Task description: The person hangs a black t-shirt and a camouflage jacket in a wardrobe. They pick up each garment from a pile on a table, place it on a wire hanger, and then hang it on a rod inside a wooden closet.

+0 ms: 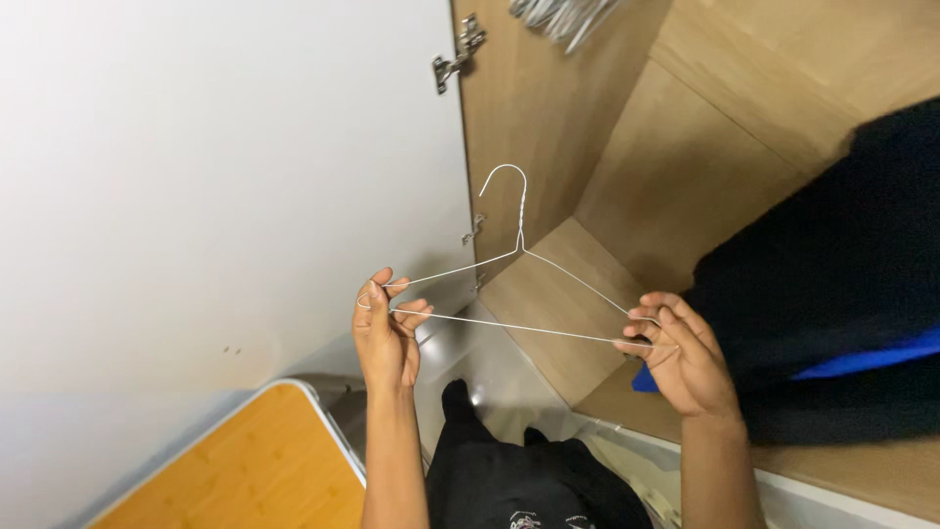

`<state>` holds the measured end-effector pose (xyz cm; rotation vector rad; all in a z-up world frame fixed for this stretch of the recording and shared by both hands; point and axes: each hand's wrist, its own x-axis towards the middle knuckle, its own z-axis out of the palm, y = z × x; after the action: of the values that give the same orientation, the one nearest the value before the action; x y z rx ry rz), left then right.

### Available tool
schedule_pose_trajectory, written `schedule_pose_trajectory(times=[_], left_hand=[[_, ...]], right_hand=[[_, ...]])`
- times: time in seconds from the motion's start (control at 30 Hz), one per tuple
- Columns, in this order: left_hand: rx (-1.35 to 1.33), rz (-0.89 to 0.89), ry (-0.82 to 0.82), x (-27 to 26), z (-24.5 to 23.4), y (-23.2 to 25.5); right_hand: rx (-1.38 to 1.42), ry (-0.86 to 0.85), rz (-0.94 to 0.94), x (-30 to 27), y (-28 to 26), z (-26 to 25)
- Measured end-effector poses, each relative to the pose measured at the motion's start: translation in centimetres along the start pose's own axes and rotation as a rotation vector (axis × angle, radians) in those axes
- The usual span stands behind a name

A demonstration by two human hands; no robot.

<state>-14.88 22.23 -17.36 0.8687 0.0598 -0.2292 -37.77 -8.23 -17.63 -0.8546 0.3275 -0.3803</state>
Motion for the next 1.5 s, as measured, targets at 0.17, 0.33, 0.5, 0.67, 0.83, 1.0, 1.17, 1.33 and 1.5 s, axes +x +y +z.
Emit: schedule_pose_trajectory(times=[0.17,0.33,0.5,0.67,0.83,1.0,1.17,1.33,1.5], left_hand=[[-0.035,0.137,0.179,-6.0,-3.6,1.5],[-0.034,0.23,0.31,-12.9,-7.1,2.1],[-0.054,0.302,0.35,-18.7,-9.7,1.7],[-0.047,0.314,0.443,-24.1,-12.1,1.7],[-0.019,0.32,0.527,-28.2,-14.3,2.5],[-0.03,0.323,0.587,-31.8,-16.3,3.1],[-0.056,0.355,0.631,-36.3,-18.4,3.8],[-0.077,0.38,0.709,-42.6,-20.6,4.5],[-0.048,0.374,0.806,-49.9,-22.3,5.2]], right_hand=[[0.131,-0.101,0.074,1.0,1.9,1.1],[0.15,-0.193,0.188,1.6,4.6,1.4],[0.093,-0.214,0.284,2.4,6.7,2.6],[0.0,-0.255,0.347,0.7,8.6,4.3],[-0.055,-0.316,0.434,-0.9,10.5,5.9],[-0.065,-0.343,0.517,-3.0,12.4,7.4],[-0.08,-0.357,0.571,-6.1,14.6,9.4],[-0.086,-0.434,0.628,-10.5,16.7,11.8],[-0.132,-0.523,0.684,-16.0,19.1,13.6]])
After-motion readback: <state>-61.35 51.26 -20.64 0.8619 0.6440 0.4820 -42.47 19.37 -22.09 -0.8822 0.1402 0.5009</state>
